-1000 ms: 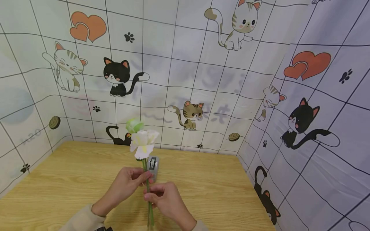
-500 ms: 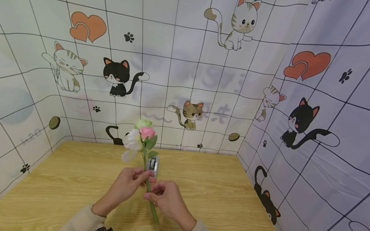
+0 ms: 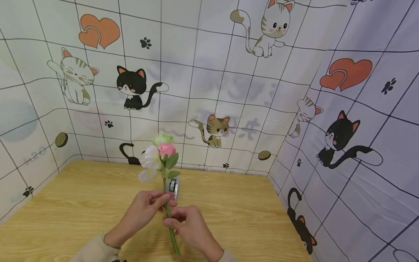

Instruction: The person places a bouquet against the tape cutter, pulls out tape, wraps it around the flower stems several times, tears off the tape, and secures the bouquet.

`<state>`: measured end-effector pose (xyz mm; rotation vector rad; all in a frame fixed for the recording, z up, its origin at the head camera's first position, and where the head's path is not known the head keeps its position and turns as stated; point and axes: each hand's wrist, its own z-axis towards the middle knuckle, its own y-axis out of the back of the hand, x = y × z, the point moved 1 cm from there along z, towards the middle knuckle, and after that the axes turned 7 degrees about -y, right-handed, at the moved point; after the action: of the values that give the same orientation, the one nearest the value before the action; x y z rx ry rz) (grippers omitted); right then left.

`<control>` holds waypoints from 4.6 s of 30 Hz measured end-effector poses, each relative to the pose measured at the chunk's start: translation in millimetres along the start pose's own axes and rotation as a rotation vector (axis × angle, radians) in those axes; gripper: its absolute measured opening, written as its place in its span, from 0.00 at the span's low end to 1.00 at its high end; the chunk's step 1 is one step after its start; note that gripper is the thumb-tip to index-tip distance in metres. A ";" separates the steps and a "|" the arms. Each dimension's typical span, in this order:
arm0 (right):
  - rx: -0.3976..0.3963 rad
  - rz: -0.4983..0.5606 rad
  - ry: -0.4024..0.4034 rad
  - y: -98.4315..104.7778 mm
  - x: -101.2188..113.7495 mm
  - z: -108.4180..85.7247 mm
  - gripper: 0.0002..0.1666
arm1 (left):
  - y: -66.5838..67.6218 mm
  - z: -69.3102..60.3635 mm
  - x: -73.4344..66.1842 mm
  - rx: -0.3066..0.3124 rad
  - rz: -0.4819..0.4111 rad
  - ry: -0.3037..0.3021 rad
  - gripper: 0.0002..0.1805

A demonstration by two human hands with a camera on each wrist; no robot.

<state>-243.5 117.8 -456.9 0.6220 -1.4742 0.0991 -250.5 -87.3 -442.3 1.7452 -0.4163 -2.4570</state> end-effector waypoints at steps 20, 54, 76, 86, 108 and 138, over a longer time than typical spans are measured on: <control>0.022 0.036 -0.022 4.0 -4.7 -1.1 0.14 | 0.5 -2.7 -1.6 -0.010 -0.051 -0.037 0.11; -0.049 0.045 -0.090 22.3 -7.2 -10.8 0.11 | 2.7 -11.9 4.2 0.059 0.151 -0.106 0.16; -0.149 -0.035 -0.128 59.7 -31.5 -20.5 0.13 | 33.6 -18.5 26.6 -0.007 0.493 -0.136 0.11; -0.184 -0.068 -0.182 80.4 -41.0 -25.4 0.16 | 52.0 -25.4 38.1 -0.020 0.626 -0.133 0.11; -0.298 -0.147 -0.261 123.0 -67.6 -37.4 0.16 | 94.0 -46.0 61.9 -0.081 0.752 -0.188 0.14; -0.509 -0.453 -0.365 158.2 -91.0 -34.6 0.07 | 115.4 -49.9 78.0 0.012 0.845 -0.108 0.27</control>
<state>-291.8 294.1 -489.8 0.5534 -1.5845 -0.7546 -238.9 -224.4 -496.5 1.0896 -0.9429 -1.9112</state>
